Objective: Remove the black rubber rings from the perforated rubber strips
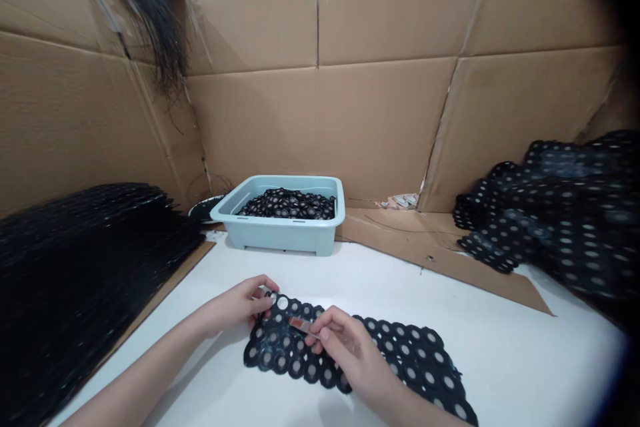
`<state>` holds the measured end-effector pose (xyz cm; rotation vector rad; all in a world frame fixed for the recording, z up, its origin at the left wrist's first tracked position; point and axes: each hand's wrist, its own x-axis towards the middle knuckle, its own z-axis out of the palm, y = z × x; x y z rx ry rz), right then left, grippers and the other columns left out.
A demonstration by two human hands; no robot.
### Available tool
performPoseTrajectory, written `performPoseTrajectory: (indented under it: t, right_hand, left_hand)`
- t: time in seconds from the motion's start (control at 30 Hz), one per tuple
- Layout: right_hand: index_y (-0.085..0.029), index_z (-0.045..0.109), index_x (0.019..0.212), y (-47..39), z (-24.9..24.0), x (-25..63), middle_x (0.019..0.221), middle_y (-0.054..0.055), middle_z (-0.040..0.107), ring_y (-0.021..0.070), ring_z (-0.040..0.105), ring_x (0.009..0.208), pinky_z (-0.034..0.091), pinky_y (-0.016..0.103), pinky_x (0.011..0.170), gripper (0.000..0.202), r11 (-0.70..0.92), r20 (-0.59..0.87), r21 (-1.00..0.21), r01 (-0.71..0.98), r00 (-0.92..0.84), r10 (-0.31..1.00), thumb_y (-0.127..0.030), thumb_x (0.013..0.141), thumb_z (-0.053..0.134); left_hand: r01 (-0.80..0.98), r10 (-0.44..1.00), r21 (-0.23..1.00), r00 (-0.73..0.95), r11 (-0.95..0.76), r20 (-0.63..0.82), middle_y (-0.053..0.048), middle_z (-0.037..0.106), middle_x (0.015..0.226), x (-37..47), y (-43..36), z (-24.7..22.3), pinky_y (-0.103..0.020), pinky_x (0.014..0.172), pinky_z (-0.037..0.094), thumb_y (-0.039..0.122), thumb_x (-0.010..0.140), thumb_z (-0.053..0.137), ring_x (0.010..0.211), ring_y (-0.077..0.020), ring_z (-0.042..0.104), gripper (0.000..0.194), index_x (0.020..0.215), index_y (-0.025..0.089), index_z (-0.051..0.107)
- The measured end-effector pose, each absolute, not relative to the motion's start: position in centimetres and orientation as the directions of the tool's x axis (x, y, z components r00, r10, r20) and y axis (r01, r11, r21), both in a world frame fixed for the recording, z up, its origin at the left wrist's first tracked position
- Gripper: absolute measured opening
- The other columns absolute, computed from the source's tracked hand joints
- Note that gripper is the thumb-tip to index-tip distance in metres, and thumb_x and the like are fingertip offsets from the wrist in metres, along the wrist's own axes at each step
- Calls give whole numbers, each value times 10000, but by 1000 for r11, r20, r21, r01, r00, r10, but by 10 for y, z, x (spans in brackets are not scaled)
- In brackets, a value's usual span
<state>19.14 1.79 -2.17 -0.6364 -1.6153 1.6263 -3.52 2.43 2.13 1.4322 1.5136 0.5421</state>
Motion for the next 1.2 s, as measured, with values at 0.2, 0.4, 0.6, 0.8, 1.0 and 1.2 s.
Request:
performPoseTrajectory:
  t: [0.2,0.4,0.6,0.8,1.0,1.2]
  right_hand:
    - [-154,494,829,18,-24,190,821,66,582,162,542,818,394,284,752,232,42,123,-989,-145,-611,782,-381,840,447]
    - [-172,479,867,14,-26,192,840,53,558,139,517,751,396,242,646,184,137,158,-987,-83,-652,742,-347,852,423]
    - [-177,475,886,13,-27,191,823,45,536,136,496,740,389,241,640,158,174,164,-983,-50,-660,733,-316,859,404]
    - [-179,469,856,12,-26,191,787,27,506,110,445,662,368,211,587,146,176,137,-984,-6,-652,746,-308,857,401]
    - [-178,463,846,11,-22,192,712,1,456,92,397,597,339,192,540,124,189,131,-982,17,-657,742,-291,848,411]
    - [-180,464,845,12,-23,191,715,2,448,97,407,611,338,193,543,128,191,142,-982,4,-655,742,-290,853,398]
  left_hand:
    - [738,925,672,206,68,-320,24,481,757,-34,15,28,-234,602,364,284,591,627,709,-164,474,582,1109,205,374]
    - [838,973,545,99,32,-210,-54,542,931,-24,6,20,-264,679,367,271,642,525,842,-230,506,578,1182,199,331]
    - [814,963,579,112,54,-246,-11,524,806,-26,5,24,-230,622,348,110,566,444,738,-184,496,765,1291,241,237]
    - [558,916,786,107,266,-386,-23,503,890,-34,15,30,-227,634,362,100,551,413,715,-140,487,703,1239,217,327]
    - [587,916,770,118,248,-384,-22,515,897,-34,14,25,-246,672,379,287,679,490,774,-167,487,584,1236,219,332]
    - [685,915,712,172,155,-365,14,495,741,-37,13,26,-240,636,365,163,596,485,728,-173,491,671,1246,197,319]
